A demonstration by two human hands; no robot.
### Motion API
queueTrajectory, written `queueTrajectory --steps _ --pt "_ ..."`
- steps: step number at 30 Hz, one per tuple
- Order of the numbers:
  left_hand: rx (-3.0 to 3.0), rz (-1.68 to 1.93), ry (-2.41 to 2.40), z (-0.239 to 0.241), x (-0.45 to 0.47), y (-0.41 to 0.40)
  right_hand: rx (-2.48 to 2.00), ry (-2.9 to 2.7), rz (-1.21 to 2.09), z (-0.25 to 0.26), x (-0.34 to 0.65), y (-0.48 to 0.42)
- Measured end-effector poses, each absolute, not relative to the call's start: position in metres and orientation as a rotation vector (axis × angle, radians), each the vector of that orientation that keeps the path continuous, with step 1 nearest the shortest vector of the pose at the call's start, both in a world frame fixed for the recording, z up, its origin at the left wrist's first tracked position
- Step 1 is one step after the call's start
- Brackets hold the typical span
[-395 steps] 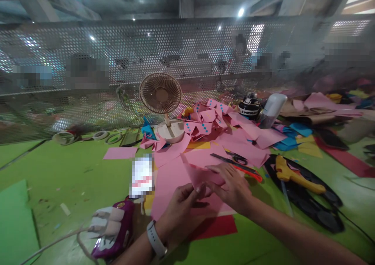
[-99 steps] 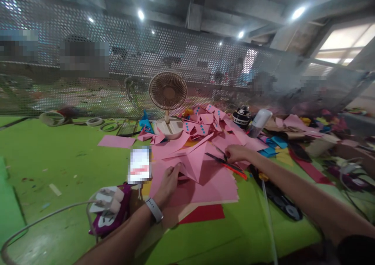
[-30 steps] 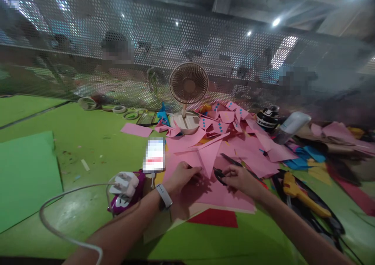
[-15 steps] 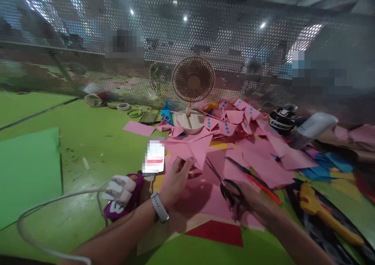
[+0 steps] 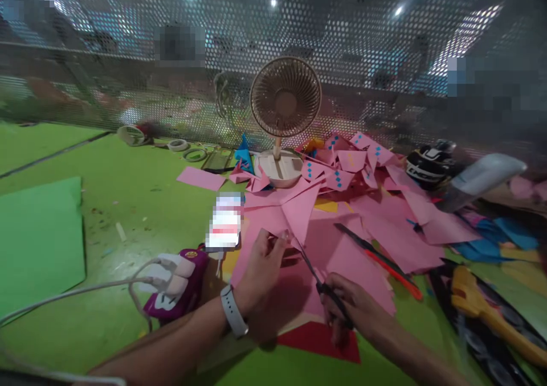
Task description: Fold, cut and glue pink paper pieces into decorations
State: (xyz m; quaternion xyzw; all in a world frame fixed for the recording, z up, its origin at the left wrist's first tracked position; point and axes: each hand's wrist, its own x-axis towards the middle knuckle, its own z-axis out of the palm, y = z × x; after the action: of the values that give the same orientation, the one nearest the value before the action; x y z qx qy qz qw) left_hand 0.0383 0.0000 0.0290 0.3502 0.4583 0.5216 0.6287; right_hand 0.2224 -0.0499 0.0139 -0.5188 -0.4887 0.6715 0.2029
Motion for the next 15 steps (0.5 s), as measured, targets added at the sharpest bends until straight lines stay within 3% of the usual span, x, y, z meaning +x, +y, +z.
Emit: queueTrajectory --steps 15 --pt "0.847 1.207 1.086 0.0224 0.0412 -0.0062 -1.47 -1.41 1.782 0.0064 0.2196 -0.0532"
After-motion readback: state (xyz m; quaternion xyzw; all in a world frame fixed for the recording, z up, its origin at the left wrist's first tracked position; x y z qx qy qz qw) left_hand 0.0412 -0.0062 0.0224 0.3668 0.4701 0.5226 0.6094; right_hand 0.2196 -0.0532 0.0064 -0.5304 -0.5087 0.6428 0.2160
